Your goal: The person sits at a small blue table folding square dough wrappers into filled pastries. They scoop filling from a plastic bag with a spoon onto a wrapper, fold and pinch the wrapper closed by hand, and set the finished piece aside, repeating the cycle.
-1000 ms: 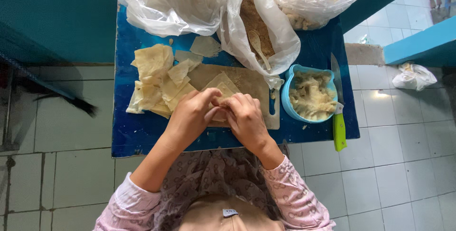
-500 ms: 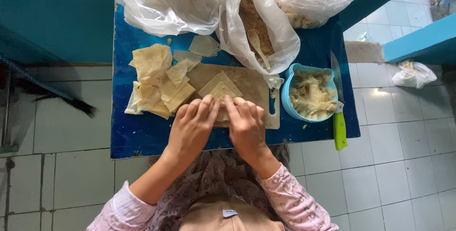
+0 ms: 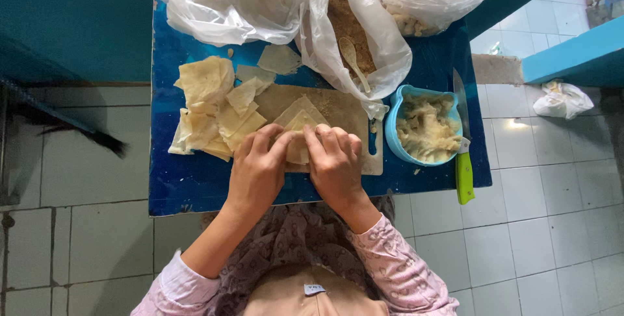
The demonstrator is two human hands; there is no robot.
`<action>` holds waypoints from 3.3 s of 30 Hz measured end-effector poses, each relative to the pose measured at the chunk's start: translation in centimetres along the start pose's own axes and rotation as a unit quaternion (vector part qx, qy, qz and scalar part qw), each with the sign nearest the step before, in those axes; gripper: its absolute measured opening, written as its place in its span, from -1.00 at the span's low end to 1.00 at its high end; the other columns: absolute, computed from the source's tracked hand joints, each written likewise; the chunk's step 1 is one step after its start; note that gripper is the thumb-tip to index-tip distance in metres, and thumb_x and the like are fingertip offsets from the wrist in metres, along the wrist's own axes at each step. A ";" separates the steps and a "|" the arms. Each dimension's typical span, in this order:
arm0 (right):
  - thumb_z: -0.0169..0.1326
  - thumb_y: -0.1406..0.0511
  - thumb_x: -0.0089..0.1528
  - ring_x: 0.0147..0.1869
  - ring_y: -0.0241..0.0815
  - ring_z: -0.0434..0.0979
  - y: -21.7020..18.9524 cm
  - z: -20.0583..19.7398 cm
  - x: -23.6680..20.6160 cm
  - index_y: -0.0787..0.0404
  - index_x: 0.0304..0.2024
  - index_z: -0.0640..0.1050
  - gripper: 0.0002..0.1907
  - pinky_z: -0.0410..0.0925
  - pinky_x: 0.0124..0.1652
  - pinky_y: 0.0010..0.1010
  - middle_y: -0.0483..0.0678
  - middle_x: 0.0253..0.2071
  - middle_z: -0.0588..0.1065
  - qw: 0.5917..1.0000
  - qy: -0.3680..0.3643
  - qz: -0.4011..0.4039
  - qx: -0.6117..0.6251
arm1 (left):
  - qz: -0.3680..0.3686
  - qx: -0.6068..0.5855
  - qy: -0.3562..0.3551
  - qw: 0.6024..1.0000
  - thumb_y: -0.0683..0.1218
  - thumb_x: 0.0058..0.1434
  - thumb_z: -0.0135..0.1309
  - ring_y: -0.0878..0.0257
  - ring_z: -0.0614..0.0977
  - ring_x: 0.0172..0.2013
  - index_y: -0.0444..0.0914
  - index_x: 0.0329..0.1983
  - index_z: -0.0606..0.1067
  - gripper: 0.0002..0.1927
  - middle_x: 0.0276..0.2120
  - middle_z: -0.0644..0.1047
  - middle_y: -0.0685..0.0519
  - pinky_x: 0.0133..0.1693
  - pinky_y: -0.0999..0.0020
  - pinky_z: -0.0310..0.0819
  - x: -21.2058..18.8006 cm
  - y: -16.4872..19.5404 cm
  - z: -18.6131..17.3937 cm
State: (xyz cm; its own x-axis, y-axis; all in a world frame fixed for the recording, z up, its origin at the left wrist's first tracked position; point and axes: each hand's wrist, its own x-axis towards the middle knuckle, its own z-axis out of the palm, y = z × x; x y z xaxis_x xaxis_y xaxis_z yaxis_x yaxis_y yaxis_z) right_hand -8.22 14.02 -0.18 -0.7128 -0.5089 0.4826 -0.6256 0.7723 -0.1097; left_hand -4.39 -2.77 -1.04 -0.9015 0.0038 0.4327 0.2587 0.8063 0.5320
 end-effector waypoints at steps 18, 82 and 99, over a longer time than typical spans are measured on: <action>0.25 0.29 0.21 0.14 -0.05 0.43 0.9 0.0 2.0 0.13 -0.15 0.66 -0.84 0.20 0.08 -0.18 -0.08 -0.04 0.47 0.998 0.003 0.003 0.059 | 0.001 -0.017 0.038 0.999 -0.21 0.24 0.17 -0.01 0.51 0.04 -0.25 -0.01 0.55 -0.76 0.02 0.50 -0.01 0.06 0.10 0.42 0.0 -0.5 -0.2; 0.17 0.34 0.20 -0.18 0.11 0.66 14.5 1.2 8.6 0.23 -0.26 0.61 -0.91 0.47 -0.18 -0.13 0.09 -0.30 0.62 0.938 -0.013 0.331 0.100 | -0.135 0.046 -0.036 0.989 -0.09 0.25 0.17 -0.06 0.57 -0.24 -0.26 -0.30 0.48 -0.85 -0.30 0.49 -0.07 -0.22 0.10 0.48 0.7 3.0 -0.4; 0.13 0.44 0.22 -0.50 -0.43 0.50 17.5 1.0 7.5 0.36 -0.31 0.65 -0.91 0.32 -0.48 -0.59 -0.07 -0.48 0.60 0.827 0.157 0.406 0.356 | -0.129 0.099 -0.055 0.985 -0.12 0.27 0.15 -0.03 0.57 -0.24 -0.32 -0.29 0.47 -0.84 -0.30 0.49 -0.10 -0.24 0.14 0.52 0.4 3.7 0.3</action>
State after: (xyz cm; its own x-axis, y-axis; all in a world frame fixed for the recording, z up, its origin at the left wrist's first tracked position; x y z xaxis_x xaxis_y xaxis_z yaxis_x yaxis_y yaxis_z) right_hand -24.83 23.36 0.68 -0.9419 0.2777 0.1889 -0.0893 0.3351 -0.9379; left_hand -3.90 0.36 0.90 -0.9635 -0.1604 0.2144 -0.0462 0.8882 0.4571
